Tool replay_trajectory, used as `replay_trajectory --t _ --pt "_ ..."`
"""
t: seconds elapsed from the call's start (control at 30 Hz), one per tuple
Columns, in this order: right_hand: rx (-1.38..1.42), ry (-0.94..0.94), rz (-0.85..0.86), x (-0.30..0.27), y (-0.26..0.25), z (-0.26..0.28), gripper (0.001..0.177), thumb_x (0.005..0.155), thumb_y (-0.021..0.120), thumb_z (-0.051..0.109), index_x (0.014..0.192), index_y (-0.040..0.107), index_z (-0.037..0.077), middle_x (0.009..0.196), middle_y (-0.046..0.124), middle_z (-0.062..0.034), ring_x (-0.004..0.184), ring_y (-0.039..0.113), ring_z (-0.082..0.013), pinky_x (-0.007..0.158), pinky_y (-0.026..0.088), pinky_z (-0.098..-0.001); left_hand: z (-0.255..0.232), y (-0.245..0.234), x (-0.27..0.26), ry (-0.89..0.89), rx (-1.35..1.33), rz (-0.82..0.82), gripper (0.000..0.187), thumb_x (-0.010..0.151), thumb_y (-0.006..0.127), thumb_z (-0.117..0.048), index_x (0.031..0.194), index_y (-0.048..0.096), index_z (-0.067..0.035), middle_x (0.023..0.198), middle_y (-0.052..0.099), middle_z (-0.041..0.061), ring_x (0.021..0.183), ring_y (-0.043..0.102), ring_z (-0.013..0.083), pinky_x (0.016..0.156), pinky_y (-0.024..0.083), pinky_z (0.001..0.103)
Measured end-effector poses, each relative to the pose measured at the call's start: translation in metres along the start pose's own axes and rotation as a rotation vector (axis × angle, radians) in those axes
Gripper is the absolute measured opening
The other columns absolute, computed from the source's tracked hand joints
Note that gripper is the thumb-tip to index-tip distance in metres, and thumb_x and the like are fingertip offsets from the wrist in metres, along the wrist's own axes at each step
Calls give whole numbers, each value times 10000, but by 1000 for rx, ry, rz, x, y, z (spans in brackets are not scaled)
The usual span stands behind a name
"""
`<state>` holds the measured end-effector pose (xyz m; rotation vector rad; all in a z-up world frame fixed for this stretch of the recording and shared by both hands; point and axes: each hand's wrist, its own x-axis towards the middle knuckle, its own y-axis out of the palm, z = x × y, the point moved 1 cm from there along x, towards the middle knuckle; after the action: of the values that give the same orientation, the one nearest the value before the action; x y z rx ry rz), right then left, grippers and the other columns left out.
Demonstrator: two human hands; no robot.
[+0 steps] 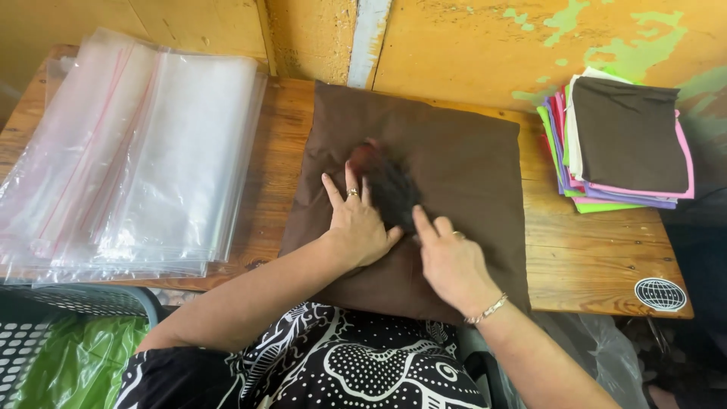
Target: Brushing a brown pillow with a duster to remove lint or dust on a wooden table.
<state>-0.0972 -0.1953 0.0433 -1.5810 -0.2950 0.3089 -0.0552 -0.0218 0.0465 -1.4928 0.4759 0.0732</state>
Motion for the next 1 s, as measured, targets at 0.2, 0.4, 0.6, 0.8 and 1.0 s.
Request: replay_trajectory --t 0.2,0.4,0.6,0.8,1.0 --pt "74 530 7 65 61 -182 582 1032 465 343 1602 436 228 1297 528 -203 1056 675 -560 896 542 -623 2 -10 -16 90 -103 -100 890 992 210 -688 1644 109 -90 1691 43 270 1527 -60 553 1105 -48 826" --pt "369 616 4 74 59 -211 765 902 623 762 1356 666 148 1198 721 -173 1204 639 -411 951 511 -527 -5 -12 -23 110 -201 -91 887 993 303 -672 1599 248 -27 1669 129 287 1528 -5 556 1137 -26 793" --pt "264 664 -32 42 76 -206 472 977 655 502 1246 672 114 1141 751 -198 1159 671 -430 932 541 -537 -19 -4 -19 160 -83 25 1030 917 463 -735 1613 206 -21 1650 164 325 1507 34 597 1135 -52 790" --pt "307 723 -80 -42 43 -111 385 1086 514 355 1192 620 0 1104 727 -341 1136 658 -518 944 532 -609 24 -10 41 299 -75 -220 879 830 761 -529 1567 408 -205 1675 240 184 1530 81 540 1126 4 818" --pt "503 422 54 -89 24 -30 403 1003 590 428 814 453 100 612 631 -59 562 629 -275 632 489 -414 27 -40 56 73 149 -102 841 771 767 -206 1520 392 -284 1654 182 263 1526 5 601 1086 2 864"
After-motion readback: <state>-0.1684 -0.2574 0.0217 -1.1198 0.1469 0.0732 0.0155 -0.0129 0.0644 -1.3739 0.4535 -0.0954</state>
